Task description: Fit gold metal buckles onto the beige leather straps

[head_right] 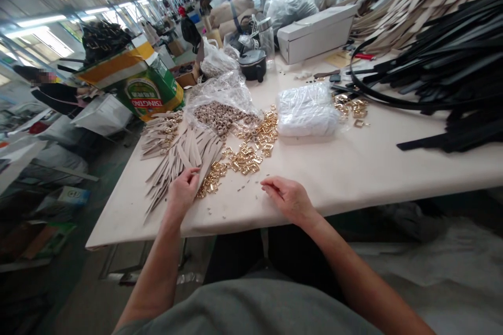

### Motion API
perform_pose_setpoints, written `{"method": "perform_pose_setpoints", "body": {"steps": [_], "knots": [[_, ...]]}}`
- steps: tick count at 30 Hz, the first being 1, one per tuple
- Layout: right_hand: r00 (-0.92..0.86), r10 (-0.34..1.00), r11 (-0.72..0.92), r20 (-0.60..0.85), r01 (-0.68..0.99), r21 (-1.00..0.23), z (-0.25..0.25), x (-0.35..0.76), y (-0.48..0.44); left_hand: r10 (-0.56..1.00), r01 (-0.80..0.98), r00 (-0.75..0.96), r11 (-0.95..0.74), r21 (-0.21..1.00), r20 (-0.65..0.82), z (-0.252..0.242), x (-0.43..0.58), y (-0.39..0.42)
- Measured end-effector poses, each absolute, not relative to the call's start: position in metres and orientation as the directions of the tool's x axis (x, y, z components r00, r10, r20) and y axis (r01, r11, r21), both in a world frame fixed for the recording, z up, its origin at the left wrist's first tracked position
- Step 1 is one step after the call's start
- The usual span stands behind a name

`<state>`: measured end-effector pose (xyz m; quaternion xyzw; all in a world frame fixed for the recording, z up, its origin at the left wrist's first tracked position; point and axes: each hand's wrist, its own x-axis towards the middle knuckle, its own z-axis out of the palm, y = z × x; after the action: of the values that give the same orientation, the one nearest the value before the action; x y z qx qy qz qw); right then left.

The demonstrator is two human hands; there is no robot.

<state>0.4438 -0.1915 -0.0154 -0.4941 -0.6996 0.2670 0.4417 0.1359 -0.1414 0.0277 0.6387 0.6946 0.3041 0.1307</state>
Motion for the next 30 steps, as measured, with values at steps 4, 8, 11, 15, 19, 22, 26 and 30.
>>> {"method": "perform_pose_setpoints", "body": {"steps": [4, 8, 11, 15, 19, 22, 26, 30], "knots": [[-0.03, 0.896, 0.4, 0.443, 0.486, -0.777, -0.016, 0.443, -0.192, 0.989, 0.516, -0.109, -0.031, 0.856, 0.102, 0.042, 0.148, -0.154], [-0.088, 0.76, 0.542, 0.644, 0.633, -0.553, 0.002, 0.437, -0.198, 0.989, 0.318, 0.147, -0.028, 0.948, -0.02, 0.058, 0.174, -0.174], [-0.231, 0.689, 0.608, 0.687, 0.7, -0.374, 0.021, 0.429, -0.202, 0.949, 0.281, 0.304, -0.01, 0.96, -0.079, 0.065, 0.194, -0.185], [-0.303, 0.683, 0.653, 0.664, 0.66, -0.371, 0.031, 0.425, -0.202, 0.921, 0.251, 0.378, -0.009, 0.968, -0.089, 0.068, 0.21, -0.187], [-0.23, 0.708, 0.62, 0.668, 0.654, -0.432, 0.025, 0.433, -0.205, 0.931, 0.198, 0.351, 0.027, 0.98, -0.096, 0.067, 0.21, -0.187], [-0.203, 0.7, 0.6, 0.685, 0.687, -0.41, 0.023, 0.438, -0.21, 0.932, 0.149, 0.351, 0.037, 0.988, -0.088, 0.065, 0.204, -0.189], [-0.201, 0.699, 0.597, 0.686, 0.692, -0.405, 0.023, 0.438, -0.213, 0.958, 0.118, 0.277, 0.046, 0.992, -0.078, 0.061, 0.2, -0.192], [-0.227, 0.72, 0.612, 0.656, 0.653, -0.446, 0.026, 0.43, -0.216, 0.968, 0.104, 0.241, 0.051, 0.993, -0.075, 0.055, 0.203, -0.192]]}}
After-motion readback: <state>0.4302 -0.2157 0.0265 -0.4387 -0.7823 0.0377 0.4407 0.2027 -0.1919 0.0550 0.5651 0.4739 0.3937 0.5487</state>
